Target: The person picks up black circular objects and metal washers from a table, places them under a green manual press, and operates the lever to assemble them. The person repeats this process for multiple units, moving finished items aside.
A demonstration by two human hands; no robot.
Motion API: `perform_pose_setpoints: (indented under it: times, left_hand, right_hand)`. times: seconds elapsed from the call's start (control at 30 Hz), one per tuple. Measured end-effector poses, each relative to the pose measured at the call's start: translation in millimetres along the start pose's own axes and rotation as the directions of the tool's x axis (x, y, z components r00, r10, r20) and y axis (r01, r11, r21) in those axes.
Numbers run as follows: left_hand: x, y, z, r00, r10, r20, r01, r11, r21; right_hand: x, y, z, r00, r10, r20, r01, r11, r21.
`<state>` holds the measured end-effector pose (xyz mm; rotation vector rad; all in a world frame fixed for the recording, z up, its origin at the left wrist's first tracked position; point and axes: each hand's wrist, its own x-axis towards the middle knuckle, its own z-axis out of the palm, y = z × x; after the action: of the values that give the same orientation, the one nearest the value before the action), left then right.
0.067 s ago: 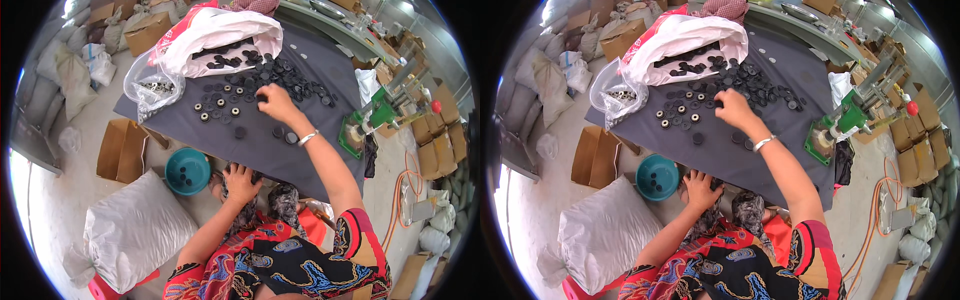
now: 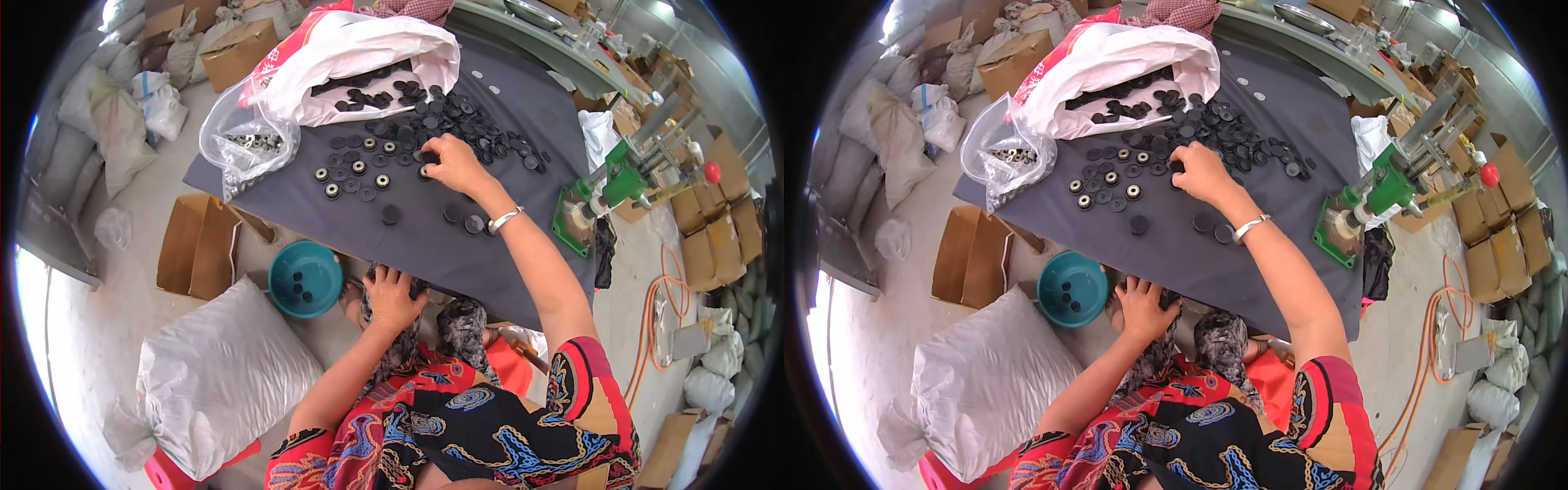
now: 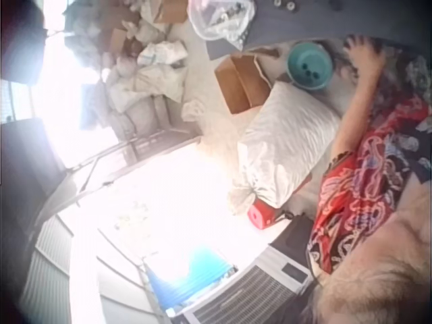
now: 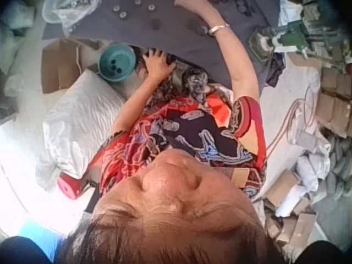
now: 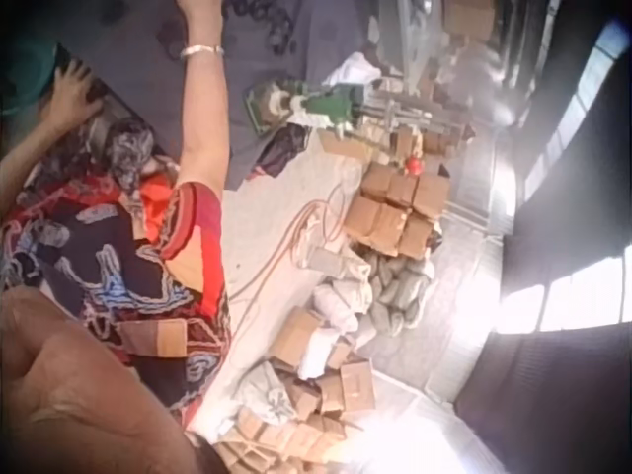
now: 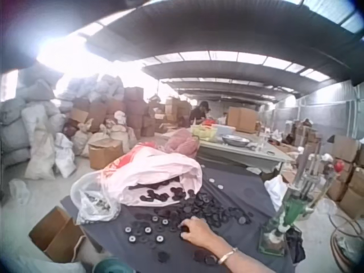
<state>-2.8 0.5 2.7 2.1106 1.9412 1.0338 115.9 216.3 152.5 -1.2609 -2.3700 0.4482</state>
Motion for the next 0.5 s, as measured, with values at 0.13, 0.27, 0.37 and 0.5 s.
perform_pose_setpoints:
  times: [0.13,0.27,0.37,0.5]
  left_hand:
    - [2.6,2.2,-1.3,1.0,-0.008,0.005,0.008,1.0,0.026]
    - [1.1,0.3,0.0,1.0,-0.013,0.018,0.013,1.0,0.007]
    - [1.5,-0.1,0.0,1.0,-0.012,0.022,0.011,1.0,0.014]
    - [1.6,0.0,0.1,1.0,-0.006,0.02,0.006,1.0,0.001]
  right_hand:
    - [-2.7,9.7,13.3,0.996,0.003,0.093,0.005,0.996,-0.086]
    - [1.3,19.6,22.3,0.995,0.012,0.102,-0.002,0.995,-0.103]
    - [4.6,17.3,23.2,0.995,0.004,0.101,0.009,0.992,-0.124]
    - [10.1,18.9,24.0,0.993,-0.038,0.113,0.057,0.983,-0.172]
